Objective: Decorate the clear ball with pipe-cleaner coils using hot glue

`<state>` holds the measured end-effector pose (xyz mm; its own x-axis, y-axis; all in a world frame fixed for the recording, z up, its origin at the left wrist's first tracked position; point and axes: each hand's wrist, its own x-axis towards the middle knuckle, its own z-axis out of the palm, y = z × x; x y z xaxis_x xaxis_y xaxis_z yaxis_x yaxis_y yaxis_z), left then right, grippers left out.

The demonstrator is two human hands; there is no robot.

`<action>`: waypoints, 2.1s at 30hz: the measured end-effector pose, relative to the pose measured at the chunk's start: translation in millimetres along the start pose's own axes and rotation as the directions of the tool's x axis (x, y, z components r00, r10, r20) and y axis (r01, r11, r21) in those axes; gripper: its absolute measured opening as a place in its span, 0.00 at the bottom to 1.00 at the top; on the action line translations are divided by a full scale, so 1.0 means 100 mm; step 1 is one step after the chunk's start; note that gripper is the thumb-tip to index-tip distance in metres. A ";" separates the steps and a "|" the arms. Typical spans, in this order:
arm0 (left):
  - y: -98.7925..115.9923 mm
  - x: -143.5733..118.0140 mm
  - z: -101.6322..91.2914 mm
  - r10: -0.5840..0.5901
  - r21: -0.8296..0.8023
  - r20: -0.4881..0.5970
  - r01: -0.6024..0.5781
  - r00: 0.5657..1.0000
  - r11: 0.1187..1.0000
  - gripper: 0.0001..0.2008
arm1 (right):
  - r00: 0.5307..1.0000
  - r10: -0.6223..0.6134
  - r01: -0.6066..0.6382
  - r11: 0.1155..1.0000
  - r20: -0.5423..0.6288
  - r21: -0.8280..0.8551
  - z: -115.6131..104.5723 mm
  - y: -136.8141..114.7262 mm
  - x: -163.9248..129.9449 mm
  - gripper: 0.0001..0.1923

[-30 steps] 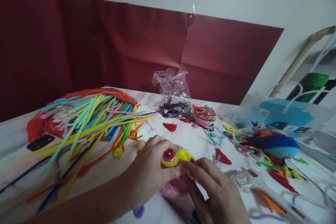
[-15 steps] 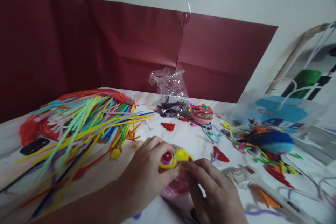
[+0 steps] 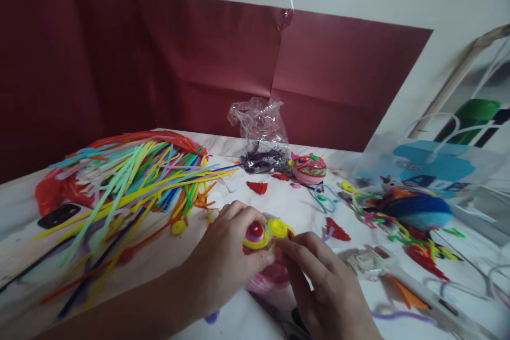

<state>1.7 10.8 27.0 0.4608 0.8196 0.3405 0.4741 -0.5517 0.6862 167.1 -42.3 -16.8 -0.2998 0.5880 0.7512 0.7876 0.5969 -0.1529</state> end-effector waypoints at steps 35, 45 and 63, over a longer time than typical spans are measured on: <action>-0.14 -0.02 0.08 0.292 0.078 -0.033 -0.289 0.956 0.954 0.16 | 0.999 0.008 -0.006 0.997 -0.033 0.074 0.03 0.01 0.02 0.11; -0.33 -0.05 0.05 0.493 0.176 -0.013 -0.483 0.870 0.857 0.15 | 0.999 0.043 -0.046 0.980 0.017 0.194 -0.04 0.03 0.04 0.13; -0.33 0.03 0.02 0.398 0.092 -0.051 -0.393 0.916 0.915 0.11 | 0.996 0.050 -0.064 0.976 0.072 0.208 -0.06 0.05 0.03 0.14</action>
<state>-11.2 30.8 4.0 0.5726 0.5387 0.6180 0.3220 -0.8410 0.4348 173.2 -41.4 -11.6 -0.2976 0.6548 0.6947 0.6757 0.6585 -0.3313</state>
